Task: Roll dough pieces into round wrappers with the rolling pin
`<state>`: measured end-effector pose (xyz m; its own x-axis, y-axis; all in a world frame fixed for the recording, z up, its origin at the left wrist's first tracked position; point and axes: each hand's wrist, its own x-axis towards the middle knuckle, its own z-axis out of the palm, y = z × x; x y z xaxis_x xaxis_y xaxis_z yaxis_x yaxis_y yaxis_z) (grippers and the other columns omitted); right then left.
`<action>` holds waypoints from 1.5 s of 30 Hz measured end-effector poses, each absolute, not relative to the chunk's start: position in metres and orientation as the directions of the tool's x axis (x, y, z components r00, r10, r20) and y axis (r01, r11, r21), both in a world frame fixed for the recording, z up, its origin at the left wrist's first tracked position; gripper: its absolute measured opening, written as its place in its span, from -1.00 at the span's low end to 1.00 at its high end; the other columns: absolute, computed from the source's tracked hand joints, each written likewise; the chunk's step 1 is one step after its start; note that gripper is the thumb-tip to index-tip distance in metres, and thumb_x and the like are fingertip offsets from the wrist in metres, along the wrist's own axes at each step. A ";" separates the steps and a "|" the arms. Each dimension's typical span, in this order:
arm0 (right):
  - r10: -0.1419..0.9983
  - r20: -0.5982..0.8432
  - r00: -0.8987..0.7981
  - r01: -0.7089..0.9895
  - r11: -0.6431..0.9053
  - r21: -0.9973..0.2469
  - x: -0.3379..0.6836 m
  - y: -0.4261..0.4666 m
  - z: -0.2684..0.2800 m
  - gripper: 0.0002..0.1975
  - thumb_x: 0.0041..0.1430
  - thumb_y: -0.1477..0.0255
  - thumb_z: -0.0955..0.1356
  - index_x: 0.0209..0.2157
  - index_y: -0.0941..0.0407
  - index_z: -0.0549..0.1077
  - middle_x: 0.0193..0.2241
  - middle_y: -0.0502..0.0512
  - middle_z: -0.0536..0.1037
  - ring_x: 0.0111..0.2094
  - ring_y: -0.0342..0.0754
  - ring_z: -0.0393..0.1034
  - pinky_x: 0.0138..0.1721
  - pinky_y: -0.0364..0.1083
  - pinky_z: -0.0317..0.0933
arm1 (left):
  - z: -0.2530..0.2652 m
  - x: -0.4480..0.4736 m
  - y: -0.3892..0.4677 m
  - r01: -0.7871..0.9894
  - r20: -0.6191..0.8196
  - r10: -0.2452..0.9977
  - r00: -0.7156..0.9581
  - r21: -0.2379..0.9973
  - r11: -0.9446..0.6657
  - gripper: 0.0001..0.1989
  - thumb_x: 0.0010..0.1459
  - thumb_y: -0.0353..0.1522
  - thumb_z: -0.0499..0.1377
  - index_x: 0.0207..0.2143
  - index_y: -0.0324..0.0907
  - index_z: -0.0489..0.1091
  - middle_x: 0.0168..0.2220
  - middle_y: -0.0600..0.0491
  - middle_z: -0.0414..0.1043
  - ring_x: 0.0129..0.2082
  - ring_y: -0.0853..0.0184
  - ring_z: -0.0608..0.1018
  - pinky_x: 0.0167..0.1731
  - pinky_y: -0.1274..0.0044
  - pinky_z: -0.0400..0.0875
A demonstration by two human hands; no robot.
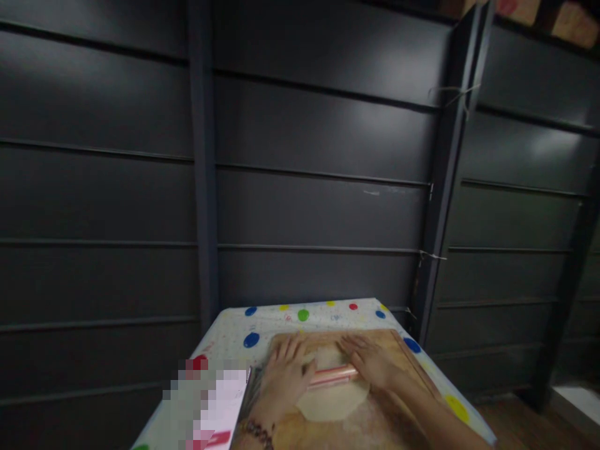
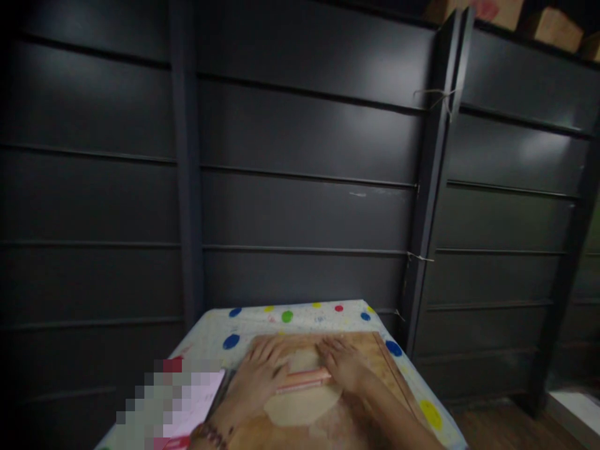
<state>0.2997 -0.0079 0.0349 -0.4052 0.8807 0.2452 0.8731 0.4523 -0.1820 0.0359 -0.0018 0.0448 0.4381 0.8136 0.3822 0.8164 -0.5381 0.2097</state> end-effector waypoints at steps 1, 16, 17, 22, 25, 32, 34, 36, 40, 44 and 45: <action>0.887 0.222 -0.404 0.874 0.446 -0.192 0.300 -0.013 0.036 -0.50 0.39 0.39 0.08 0.28 0.10 0.29 0.29 0.12 0.28 0.32 0.06 0.10 0.33 0.09 -0.08 | 0.046 0.037 -0.006 0.828 0.377 0.819 0.432 0.195 -0.526 -0.55 0.29 -0.25 0.02 0.21 -0.07 0.32 0.28 -0.04 0.29 0.33 0.08 0.21 0.30 0.10 0.01; 0.829 0.152 -0.539 0.804 0.560 -0.202 0.256 -0.005 0.048 -0.47 0.41 0.37 0.09 0.37 0.05 0.09 0.39 0.05 0.03 0.41 0.05 -0.27 0.37 0.12 -0.31 | 0.057 0.032 -0.018 0.808 0.274 0.820 0.503 0.190 -0.558 -0.47 0.34 -0.23 -0.09 0.32 -0.10 0.17 0.36 0.04 0.12 0.35 0.16 0.17 0.32 0.17 0.05; 0.838 0.156 -0.524 0.813 0.546 -0.201 0.256 -0.009 0.044 -0.46 0.41 0.39 0.08 0.38 0.03 0.06 0.39 0.04 0.03 0.41 0.05 -0.27 0.38 0.13 -0.32 | 0.056 0.031 -0.014 0.797 0.264 0.814 0.518 0.196 -0.571 -0.47 0.35 -0.24 -0.12 0.33 -0.10 0.16 0.36 0.04 0.12 0.36 0.20 0.16 0.33 0.20 0.04; 0.928 0.169 -0.333 0.910 0.363 -0.198 0.247 -0.036 0.039 -0.45 0.41 0.39 0.03 0.38 0.10 0.08 0.39 0.12 0.02 0.41 0.08 -0.25 0.37 0.15 -0.29 | 0.053 0.035 0.002 0.830 0.202 0.854 0.480 0.209 -0.516 -0.46 0.39 -0.28 -0.24 0.34 -0.15 0.13 0.36 -0.01 0.09 0.36 0.24 0.15 0.33 0.22 0.01; 0.959 0.147 -0.244 0.944 0.269 -0.192 0.238 -0.054 0.041 -0.44 0.39 0.39 0.06 0.37 0.11 0.09 0.39 0.14 -0.01 0.40 0.13 -0.26 0.37 0.19 -0.28 | 0.052 0.038 0.000 0.848 0.206 0.862 0.463 0.181 -0.498 -0.46 0.37 -0.30 -0.21 0.31 -0.22 0.17 0.34 -0.08 0.15 0.34 0.20 0.19 0.34 0.17 -0.01; 0.927 0.241 -0.288 0.922 0.337 -0.193 0.228 -0.087 0.039 -0.45 0.39 0.45 0.03 0.36 0.10 0.11 0.38 0.07 0.04 0.40 0.12 -0.24 0.38 0.19 -0.26 | 0.049 0.024 -0.017 0.788 0.279 0.778 0.563 0.103 -0.607 -0.48 0.35 -0.34 -0.15 0.32 -0.14 0.17 0.35 0.00 0.11 0.36 0.23 0.13 0.34 0.18 0.04; 0.930 0.253 -0.268 0.924 0.322 -0.204 0.226 -0.088 0.034 -0.45 0.38 0.43 0.06 0.36 0.05 0.12 0.38 0.02 0.07 0.39 0.11 -0.17 0.38 0.16 -0.21 | 0.049 0.020 -0.021 0.775 0.282 0.765 0.580 0.100 -0.624 -0.48 0.35 -0.34 -0.15 0.32 -0.15 0.15 0.35 0.01 0.11 0.37 0.23 0.13 0.34 0.19 0.06; 0.933 0.250 -0.259 0.924 0.315 -0.217 0.224 -0.088 0.028 -0.45 0.36 0.39 0.11 0.35 0.00 0.15 0.36 -0.01 0.13 0.38 0.12 -0.09 0.36 0.16 -0.13 | 0.050 0.016 -0.025 0.769 0.277 0.763 0.583 0.112 -0.629 -0.47 0.34 -0.35 -0.13 0.33 -0.15 0.13 0.36 0.02 0.08 0.36 0.24 0.13 0.34 0.20 0.07; 0.937 0.254 -0.239 0.922 0.301 -0.243 0.218 -0.092 0.020 -0.46 0.38 0.37 0.07 0.35 0.03 0.17 0.35 0.02 0.15 0.38 0.11 -0.08 0.35 0.16 -0.09 | 0.049 0.010 -0.032 0.764 0.274 0.761 0.588 0.119 -0.634 -0.47 0.33 -0.37 -0.12 0.34 -0.17 0.12 0.37 0.01 0.04 0.36 0.23 0.13 0.34 0.20 0.07; 0.923 0.268 -0.275 0.905 0.343 -0.252 0.219 -0.093 0.028 -0.46 0.39 0.41 0.05 0.32 0.14 0.22 0.35 0.11 0.16 0.39 0.11 -0.12 0.36 0.18 -0.18 | 0.050 0.016 -0.029 0.780 0.268 0.771 0.578 0.096 -0.619 -0.49 0.35 -0.37 -0.15 0.30 -0.22 0.20 0.34 -0.03 0.12 0.34 0.23 0.19 0.32 0.23 0.11; 0.918 0.281 -0.281 0.900 0.354 -0.254 0.221 -0.091 0.031 -0.47 0.39 0.40 0.05 0.30 0.15 0.25 0.33 0.14 0.19 0.38 0.13 -0.11 0.36 0.19 -0.18 | 0.050 0.020 -0.025 0.790 0.269 0.779 0.567 0.092 -0.606 -0.49 0.34 -0.38 -0.16 0.29 -0.23 0.21 0.33 -0.04 0.15 0.34 0.23 0.21 0.32 0.24 0.12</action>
<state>0.2215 -0.0908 0.0313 -0.2812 0.9176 0.2808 0.9004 0.3536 -0.2537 0.0197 -0.0251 0.0503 0.5667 0.7788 0.2689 0.7898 -0.6064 0.0918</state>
